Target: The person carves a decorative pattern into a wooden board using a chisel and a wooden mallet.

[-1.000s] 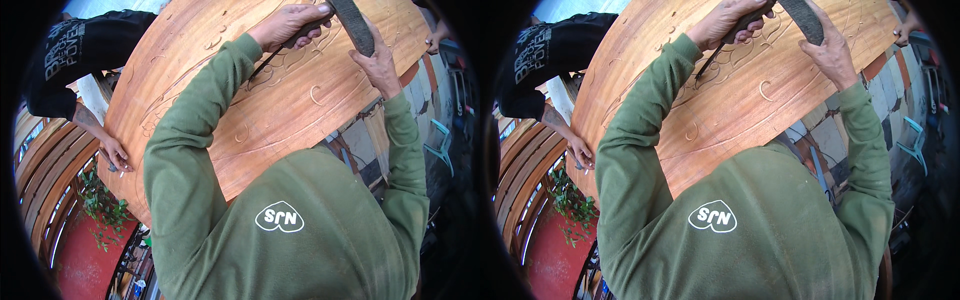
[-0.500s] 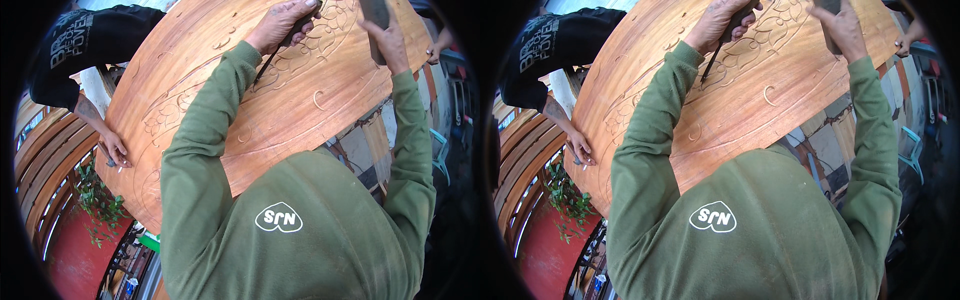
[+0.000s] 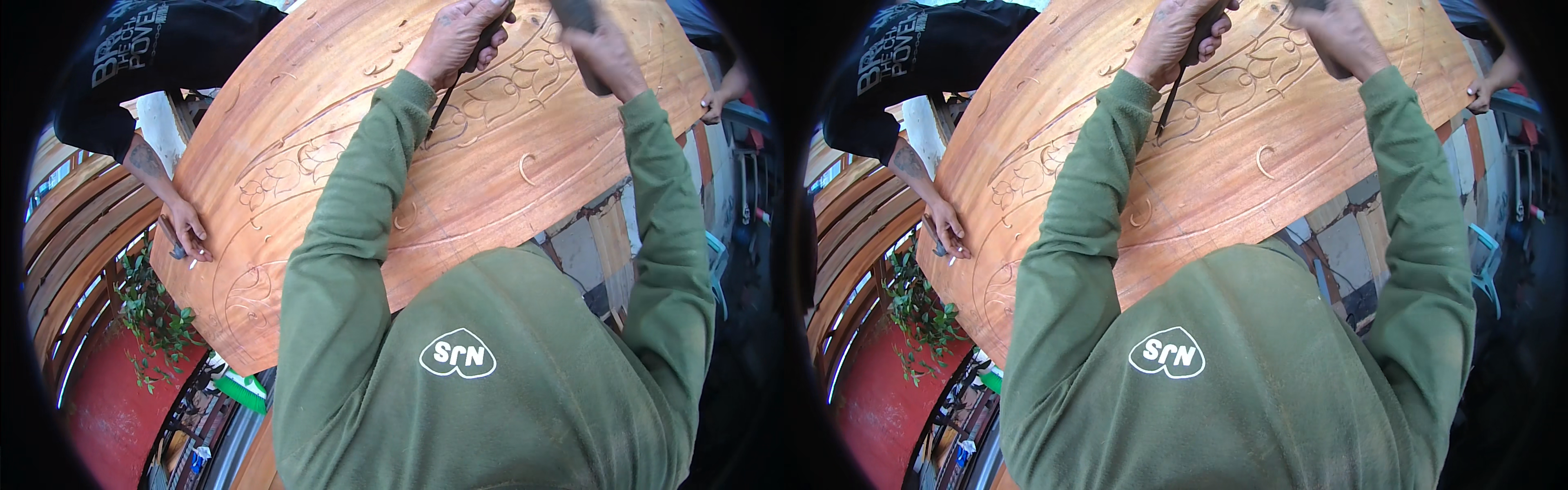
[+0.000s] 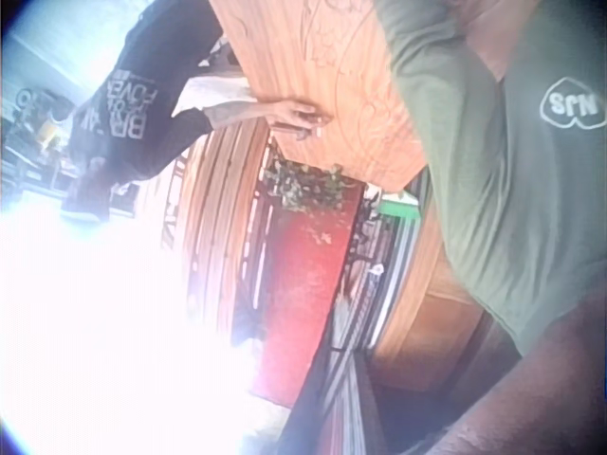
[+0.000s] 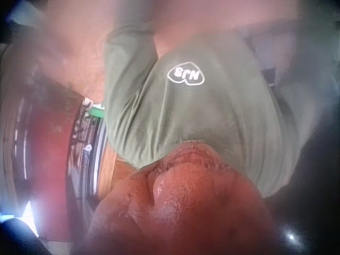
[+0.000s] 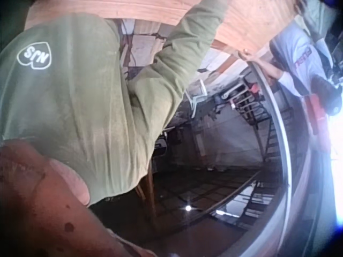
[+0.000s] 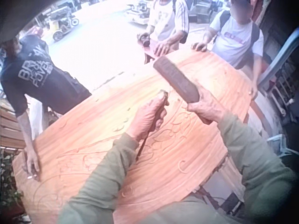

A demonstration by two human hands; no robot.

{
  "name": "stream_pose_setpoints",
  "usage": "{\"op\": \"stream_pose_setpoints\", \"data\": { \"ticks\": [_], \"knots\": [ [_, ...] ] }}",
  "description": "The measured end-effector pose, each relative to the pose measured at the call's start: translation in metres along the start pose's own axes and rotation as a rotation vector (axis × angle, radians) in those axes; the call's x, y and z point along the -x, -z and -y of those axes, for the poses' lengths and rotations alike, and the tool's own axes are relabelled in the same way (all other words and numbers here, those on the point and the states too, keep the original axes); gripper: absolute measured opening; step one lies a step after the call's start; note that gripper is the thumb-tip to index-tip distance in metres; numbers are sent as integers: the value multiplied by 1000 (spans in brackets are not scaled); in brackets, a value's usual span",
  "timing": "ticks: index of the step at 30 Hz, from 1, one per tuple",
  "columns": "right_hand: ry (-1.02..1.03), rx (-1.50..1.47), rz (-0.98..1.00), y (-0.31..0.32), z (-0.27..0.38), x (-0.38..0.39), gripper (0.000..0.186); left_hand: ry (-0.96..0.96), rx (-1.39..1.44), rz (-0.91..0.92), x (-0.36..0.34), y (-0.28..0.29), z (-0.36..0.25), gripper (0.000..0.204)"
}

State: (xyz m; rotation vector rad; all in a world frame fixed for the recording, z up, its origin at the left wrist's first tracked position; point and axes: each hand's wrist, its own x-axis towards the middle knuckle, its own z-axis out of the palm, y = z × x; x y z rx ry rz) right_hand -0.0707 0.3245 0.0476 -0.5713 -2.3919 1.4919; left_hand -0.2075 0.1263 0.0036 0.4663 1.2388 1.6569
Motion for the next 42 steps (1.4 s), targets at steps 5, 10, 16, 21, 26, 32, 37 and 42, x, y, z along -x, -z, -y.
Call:
{"op": "stream_pose_setpoints", "data": {
  "ticks": [5,10,16,21,26,32,37,42],
  "knots": [
    [144,298,51,14,16,-18,79,-18,-1,-86,6,6,-1,50],
    [60,123,-59,-4,11,-28,80,-15,9,-105,2,6,0,51],
    [107,225,75,12,13,-41,77,-78,53,-188,4,21,5,48],
    [109,-38,9,-27,29,-42,80,-65,51,-232,11,22,2,47],
    [256,433,225,-4,33,-59,70,-169,116,-301,19,27,2,42],
    [100,239,180,-41,59,-60,73,-254,126,-350,34,28,-5,42],
    [277,524,314,-20,72,-82,81,-308,159,-403,43,29,-5,40],
    [276,104,84,-63,68,-83,82,-334,193,-452,39,38,-2,40]
  ]
}}
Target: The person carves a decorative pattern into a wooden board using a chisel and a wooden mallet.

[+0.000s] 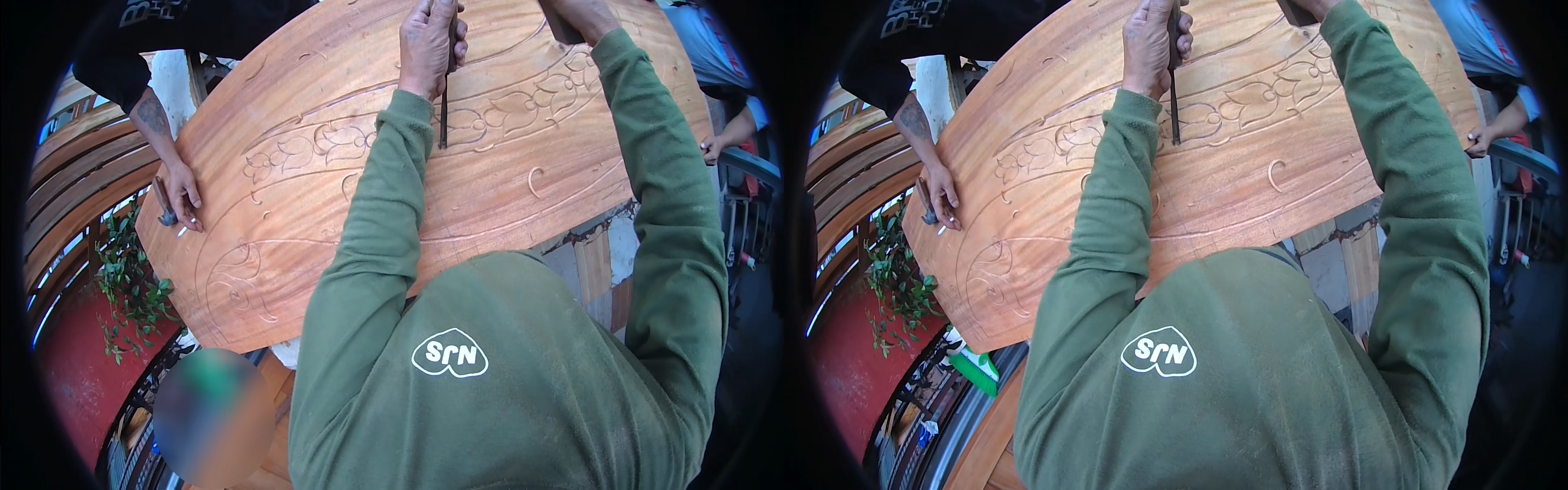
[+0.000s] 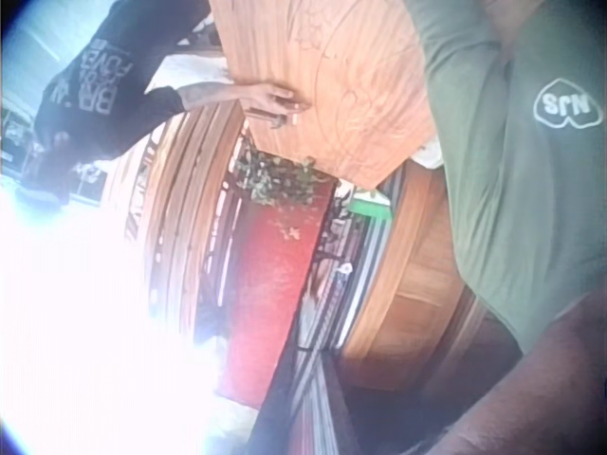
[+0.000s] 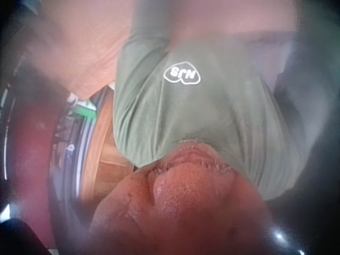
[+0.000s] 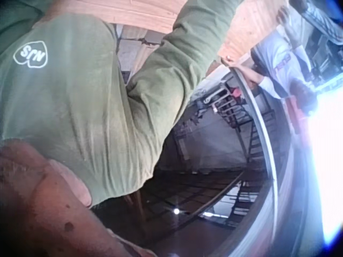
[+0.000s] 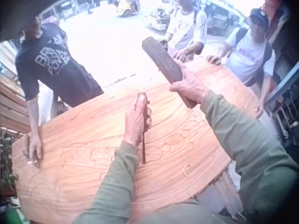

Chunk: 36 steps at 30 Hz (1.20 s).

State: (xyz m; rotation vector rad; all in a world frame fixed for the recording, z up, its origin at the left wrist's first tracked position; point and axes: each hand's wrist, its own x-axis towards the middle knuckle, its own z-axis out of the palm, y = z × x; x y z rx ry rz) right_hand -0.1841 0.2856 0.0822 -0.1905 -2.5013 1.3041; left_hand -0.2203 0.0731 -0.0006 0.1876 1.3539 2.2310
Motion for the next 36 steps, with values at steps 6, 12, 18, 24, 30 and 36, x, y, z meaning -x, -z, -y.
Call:
{"op": "stream_pose_setpoints", "data": {
  "ticks": [6,12,18,24,30,36],
  "knots": [
    [-6,321,299,20,19,-18,86,-61,8,-95,3,10,1,38],
    [230,394,461,-18,19,-19,81,-66,37,-109,4,13,3,39],
    [58,212,136,-22,39,-20,79,-112,-7,-172,10,11,-2,38],
    [225,431,354,-10,21,21,78,-278,36,-120,45,17,-21,51],
    [-284,-83,118,10,-15,142,79,-193,10,-108,107,21,-25,56],
    [-392,-187,-102,19,-35,257,83,-440,-49,-206,76,2,-17,56]
  ]
}}
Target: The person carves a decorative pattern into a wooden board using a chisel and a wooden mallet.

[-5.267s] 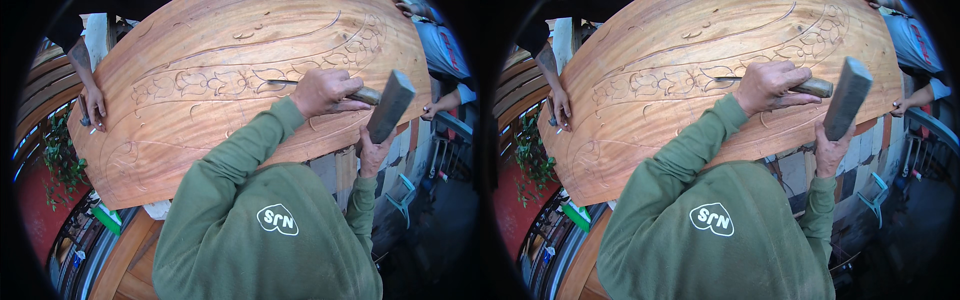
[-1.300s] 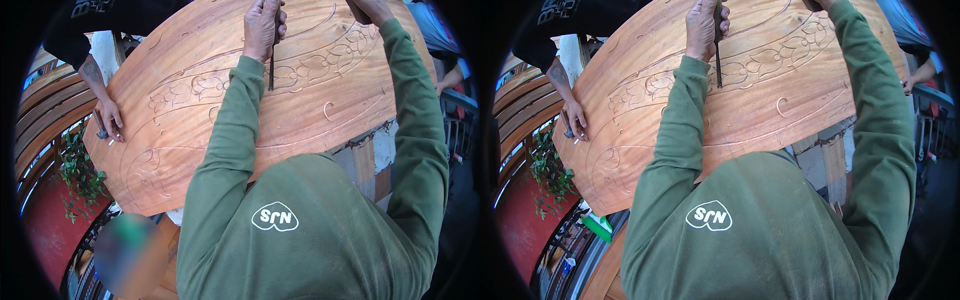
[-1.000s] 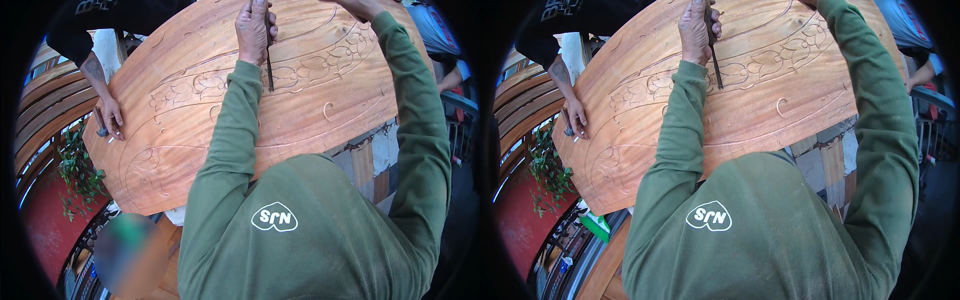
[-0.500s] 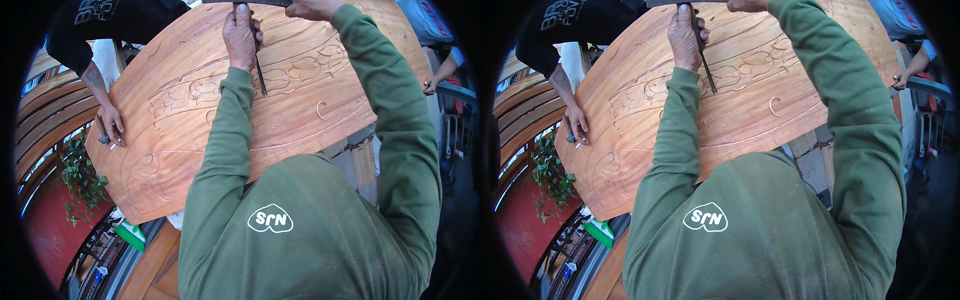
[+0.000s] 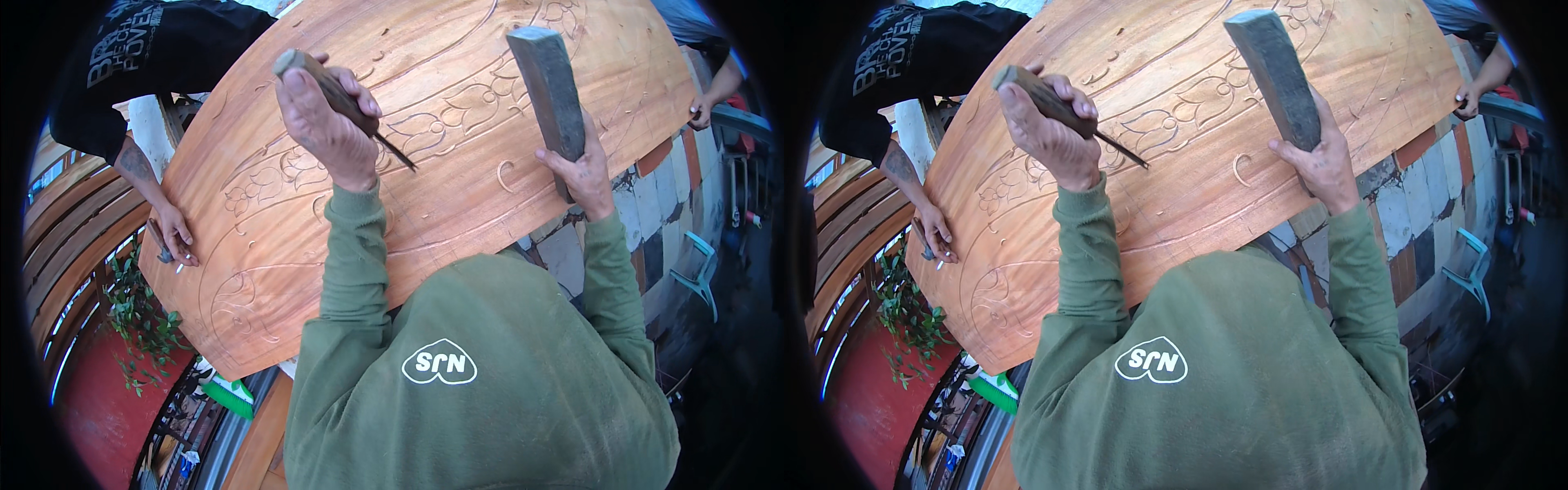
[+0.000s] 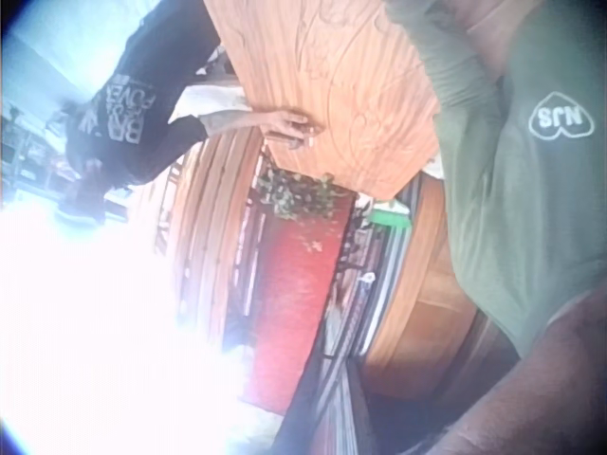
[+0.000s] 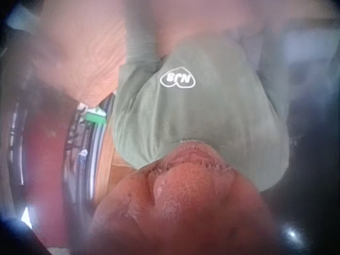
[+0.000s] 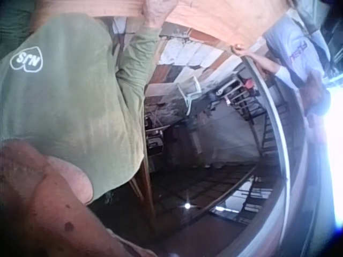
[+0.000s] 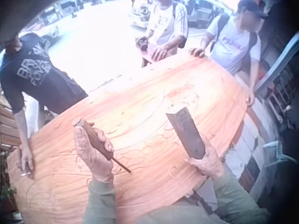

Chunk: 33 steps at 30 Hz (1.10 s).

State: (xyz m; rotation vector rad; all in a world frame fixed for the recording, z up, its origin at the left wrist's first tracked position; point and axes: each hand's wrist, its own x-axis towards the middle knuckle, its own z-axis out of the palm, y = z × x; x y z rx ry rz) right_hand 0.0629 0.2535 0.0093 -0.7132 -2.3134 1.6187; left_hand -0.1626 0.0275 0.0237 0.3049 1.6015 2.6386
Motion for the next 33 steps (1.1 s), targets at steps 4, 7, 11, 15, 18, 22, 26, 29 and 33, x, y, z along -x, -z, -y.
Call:
{"op": "stream_pose_setpoints", "data": {
  "ticks": [4,7,11,15,18,22,26,29,33],
  "knots": [
    [-131,-108,-122,12,0,36,78,43,103,-15,-32,-23,27,60],
    [-136,-109,-183,20,-7,51,77,51,142,22,-47,-31,54,53],
    [-151,-95,-194,29,-8,61,76,80,112,9,-54,-35,69,60],
    [-160,-82,-206,35,-5,58,74,67,89,25,-57,-30,75,59],
    [-135,-69,-191,36,2,47,73,47,59,22,-58,-29,73,59],
    [-98,-52,-165,33,25,23,73,56,139,7,-55,-31,70,50],
    [51,-5,-122,27,55,-20,71,201,159,-84,-54,-51,62,39],
    [192,-71,-27,15,87,-80,75,175,161,-64,-56,-45,68,37],
    [293,-105,-53,-30,127,-185,84,196,43,-62,-60,-62,69,22]
  ]
}}
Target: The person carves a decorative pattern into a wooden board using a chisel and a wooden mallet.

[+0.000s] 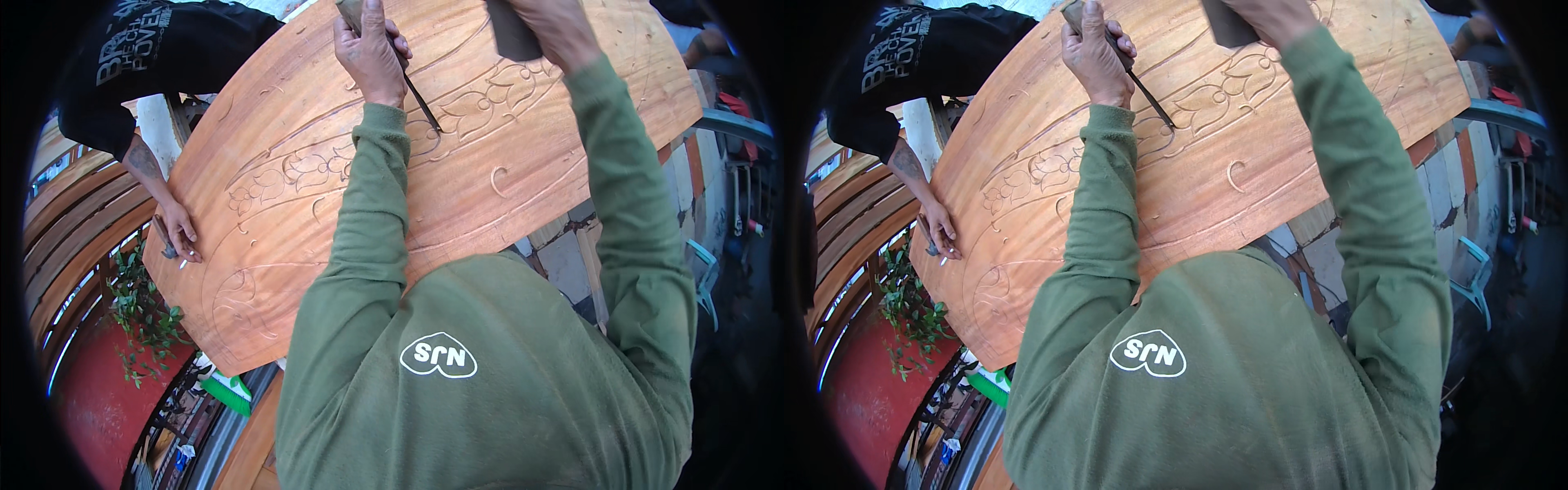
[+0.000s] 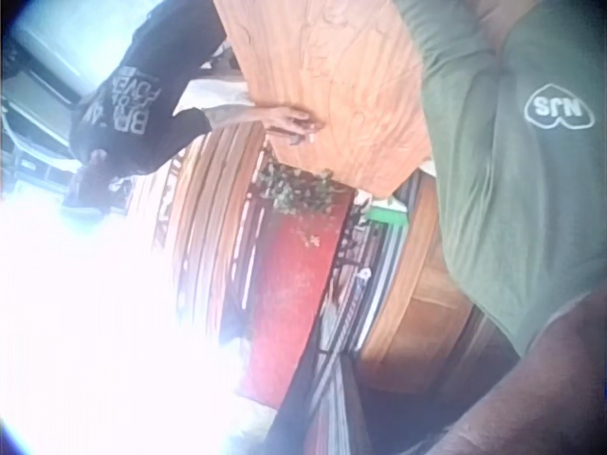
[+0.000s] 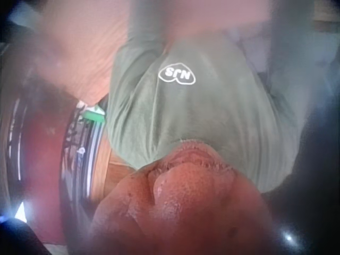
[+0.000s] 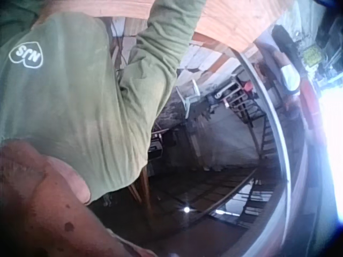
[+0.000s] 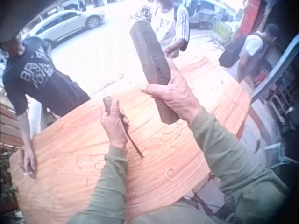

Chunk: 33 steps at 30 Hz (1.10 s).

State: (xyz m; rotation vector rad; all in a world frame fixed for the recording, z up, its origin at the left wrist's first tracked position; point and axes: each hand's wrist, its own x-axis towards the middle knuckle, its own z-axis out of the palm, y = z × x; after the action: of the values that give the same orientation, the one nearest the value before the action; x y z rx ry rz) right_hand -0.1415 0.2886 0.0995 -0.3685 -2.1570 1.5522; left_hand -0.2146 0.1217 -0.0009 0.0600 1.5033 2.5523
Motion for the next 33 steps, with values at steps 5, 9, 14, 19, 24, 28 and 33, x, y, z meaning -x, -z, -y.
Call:
{"op": "stream_pose_setpoints", "data": {
  "ticks": [5,9,14,19,24,28,33],
  "knots": [
    [340,895,946,-21,27,-95,83,-17,-51,114,-21,30,26,34],
    [122,686,447,-21,17,-97,81,145,-17,59,-14,6,15,13],
    [416,830,846,-13,-1,-87,83,188,-44,78,-20,12,19,14],
    [114,720,438,4,-32,-97,86,244,-89,132,-28,9,31,14],
    [357,712,814,10,-36,-75,87,292,-53,229,-23,4,24,15],
    [-106,829,448,42,17,-65,84,308,-77,382,-11,-20,20,17],
    [348,491,239,54,-42,-37,78,301,-82,506,-7,-26,22,18]
  ]
}}
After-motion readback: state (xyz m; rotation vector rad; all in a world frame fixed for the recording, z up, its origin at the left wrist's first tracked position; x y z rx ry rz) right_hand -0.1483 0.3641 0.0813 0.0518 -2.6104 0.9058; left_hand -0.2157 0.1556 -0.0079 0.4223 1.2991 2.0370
